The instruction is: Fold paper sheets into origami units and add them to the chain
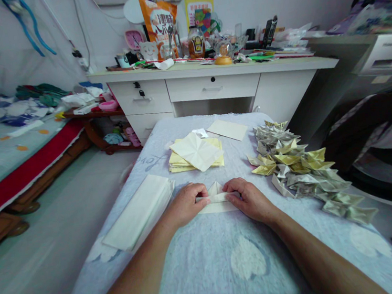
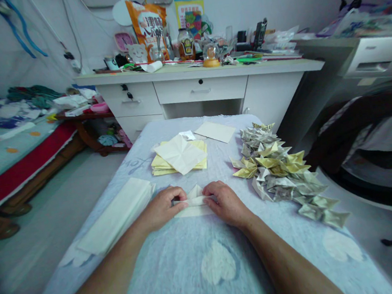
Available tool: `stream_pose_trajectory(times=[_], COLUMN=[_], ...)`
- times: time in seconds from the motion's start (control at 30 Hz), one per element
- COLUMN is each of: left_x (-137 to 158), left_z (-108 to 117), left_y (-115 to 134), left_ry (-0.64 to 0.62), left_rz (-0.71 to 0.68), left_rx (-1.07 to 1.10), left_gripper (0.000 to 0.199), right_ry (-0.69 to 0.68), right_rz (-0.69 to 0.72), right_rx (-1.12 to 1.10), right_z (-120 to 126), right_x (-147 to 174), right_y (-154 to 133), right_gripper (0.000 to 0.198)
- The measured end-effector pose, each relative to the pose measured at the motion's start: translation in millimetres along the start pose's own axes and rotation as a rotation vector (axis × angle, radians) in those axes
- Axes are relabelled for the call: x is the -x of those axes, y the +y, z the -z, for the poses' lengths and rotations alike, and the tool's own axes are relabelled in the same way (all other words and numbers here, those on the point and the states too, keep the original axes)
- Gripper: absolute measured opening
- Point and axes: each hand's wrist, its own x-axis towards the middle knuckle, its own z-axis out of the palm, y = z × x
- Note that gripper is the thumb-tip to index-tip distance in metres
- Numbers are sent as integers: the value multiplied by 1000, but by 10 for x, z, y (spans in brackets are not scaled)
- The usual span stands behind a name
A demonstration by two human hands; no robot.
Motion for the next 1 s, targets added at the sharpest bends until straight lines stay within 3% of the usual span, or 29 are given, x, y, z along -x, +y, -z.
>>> stream_pose_trajectory(times=[0.2,0.67,0.77,1.0], left_x=[-21,-28,-25,-5], left_z=[-2,-130,-129,-129], left_y=[50,-6,-6,7], left_ry=[4,126,138,144], left_rz=[52,48,74,-51], left_rx=[36,-201,-207,-220], left_gripper=[8,3,10,20], right_ry=[46,74,72,171], right_rz=[-21,-224,-250,-320], right_rx=[98,346,403,464], right_z=[-29,-106,-119,-128], right_x=[2,-32,-34,-14], right_y=[0,15,15,21], right_gripper=[7,11,10,7])
